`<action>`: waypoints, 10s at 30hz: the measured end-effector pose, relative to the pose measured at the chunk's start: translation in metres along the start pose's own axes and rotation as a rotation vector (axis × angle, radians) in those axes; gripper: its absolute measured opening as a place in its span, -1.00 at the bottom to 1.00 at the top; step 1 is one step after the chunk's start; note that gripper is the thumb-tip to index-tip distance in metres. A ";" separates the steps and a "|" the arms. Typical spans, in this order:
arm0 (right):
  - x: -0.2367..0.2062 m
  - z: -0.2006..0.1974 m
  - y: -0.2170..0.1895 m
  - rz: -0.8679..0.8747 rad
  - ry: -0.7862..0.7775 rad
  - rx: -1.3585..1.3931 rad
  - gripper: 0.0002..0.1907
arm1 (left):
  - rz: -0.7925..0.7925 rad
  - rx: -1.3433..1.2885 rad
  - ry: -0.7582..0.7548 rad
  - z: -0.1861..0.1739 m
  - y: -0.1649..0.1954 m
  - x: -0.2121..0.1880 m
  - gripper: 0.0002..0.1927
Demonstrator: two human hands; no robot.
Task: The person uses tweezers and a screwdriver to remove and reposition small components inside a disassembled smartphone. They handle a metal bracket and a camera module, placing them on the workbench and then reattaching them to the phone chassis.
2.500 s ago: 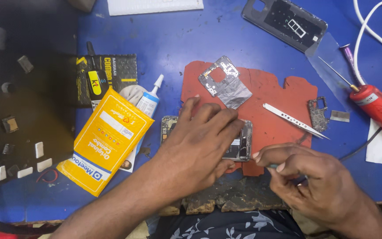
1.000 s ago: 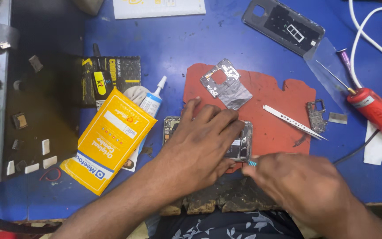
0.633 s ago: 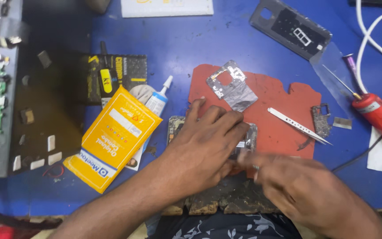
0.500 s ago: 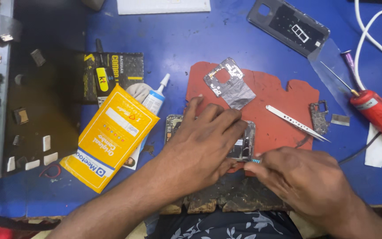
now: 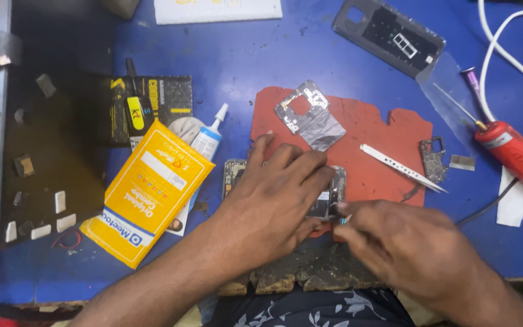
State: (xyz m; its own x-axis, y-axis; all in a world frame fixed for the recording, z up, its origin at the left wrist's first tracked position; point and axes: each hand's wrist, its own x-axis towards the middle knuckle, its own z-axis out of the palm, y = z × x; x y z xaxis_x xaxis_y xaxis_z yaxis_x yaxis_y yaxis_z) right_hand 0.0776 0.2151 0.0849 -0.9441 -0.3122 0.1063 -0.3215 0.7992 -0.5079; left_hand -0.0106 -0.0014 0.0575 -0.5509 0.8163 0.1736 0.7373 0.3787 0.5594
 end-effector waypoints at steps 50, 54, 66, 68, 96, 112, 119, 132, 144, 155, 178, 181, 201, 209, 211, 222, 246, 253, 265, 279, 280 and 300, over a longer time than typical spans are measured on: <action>0.037 -0.015 0.010 0.093 0.291 0.690 -0.57 | -0.026 -0.287 0.416 -0.006 -0.010 0.000 -0.79; 0.033 -0.015 0.013 0.082 0.272 0.654 -0.57 | -0.016 -0.278 0.404 -0.006 -0.010 0.001 -0.84; 0.021 -0.014 0.021 -0.019 0.286 0.075 -0.57 | -0.002 -0.202 0.393 0.005 -0.010 0.008 -0.81; 0.023 -0.016 0.023 -0.060 0.262 0.189 -0.61 | 0.004 -0.192 0.386 0.006 -0.010 0.008 -0.81; 0.023 -0.004 0.052 0.084 0.067 0.185 -0.74 | -0.059 0.024 0.059 -0.001 -0.011 0.009 -0.37; 0.032 -0.015 0.032 0.273 -0.111 -0.084 -0.79 | -0.063 0.017 0.062 -0.001 -0.009 0.008 -0.37; 0.032 -0.016 0.035 0.118 -0.066 -0.026 -0.76 | -0.066 0.035 0.044 -0.004 -0.004 0.011 -0.36; 0.039 -0.030 0.024 0.254 -0.019 -0.116 -0.71 | -0.033 0.036 -0.044 -0.021 0.009 0.016 -0.15; 0.036 -0.050 0.029 -0.018 0.105 -0.008 -0.79 | 0.003 -0.022 -0.023 -0.022 0.022 0.032 -0.12; 0.031 -0.068 0.026 0.060 -0.007 0.117 -0.77 | 0.019 -0.054 -0.018 -0.022 0.031 0.038 -0.15; 0.080 -0.074 0.146 0.159 0.501 0.344 -0.64 | -0.015 -0.037 0.120 -0.013 0.027 0.037 -0.36; 0.079 -0.072 0.146 0.165 0.485 0.375 -0.60 | -0.036 -0.054 0.190 -0.012 0.025 0.037 -0.47; 0.085 -0.071 0.127 0.193 0.506 0.330 -0.69 | -0.069 -0.071 0.298 -0.014 0.028 0.035 -0.65; 0.078 -0.070 0.125 0.254 0.498 0.375 -0.69 | -0.072 -0.074 0.292 -0.016 0.025 0.032 -0.65; 0.073 -0.071 0.126 0.260 0.518 0.393 -0.68 | -0.080 -0.072 0.288 -0.017 0.026 0.032 -0.67; 0.048 -0.067 0.084 0.108 0.496 0.726 -0.64 | -0.100 -0.227 0.370 -0.021 0.021 0.026 -0.69; 0.037 -0.029 0.033 0.040 0.229 1.021 -0.62 | -0.152 -0.428 0.425 -0.020 0.011 0.011 -0.89; 0.027 -0.034 0.045 0.011 0.222 0.975 -0.61 | -0.153 -0.348 0.417 -0.012 0.018 0.028 -0.88; 0.023 -0.036 0.044 0.014 0.195 0.900 -0.60 | -0.164 -0.335 0.403 -0.009 0.019 0.031 -0.88; 0.023 -0.030 0.038 -0.038 0.223 0.795 -0.60 | -0.189 -0.384 0.378 -0.009 0.012 0.022 -0.89; 0.023 -0.030 0.037 -0.029 0.226 0.792 -0.60 | -0.197 -0.386 0.371 -0.009 0.012 0.021 -0.88; 0.020 -0.030 0.057 0.136 -0.017 0.269 -0.70 | -0.047 -0.095 0.163 -0.007 0.003 0.018 -0.89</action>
State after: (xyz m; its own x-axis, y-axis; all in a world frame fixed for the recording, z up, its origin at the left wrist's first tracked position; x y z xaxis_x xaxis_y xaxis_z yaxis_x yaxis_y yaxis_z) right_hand 0.0380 0.2699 0.0836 -0.9749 -0.2225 0.0086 -0.1594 0.6703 -0.7248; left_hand -0.0209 0.0114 0.0674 -0.6452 0.7146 0.2702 0.6736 0.3653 0.6425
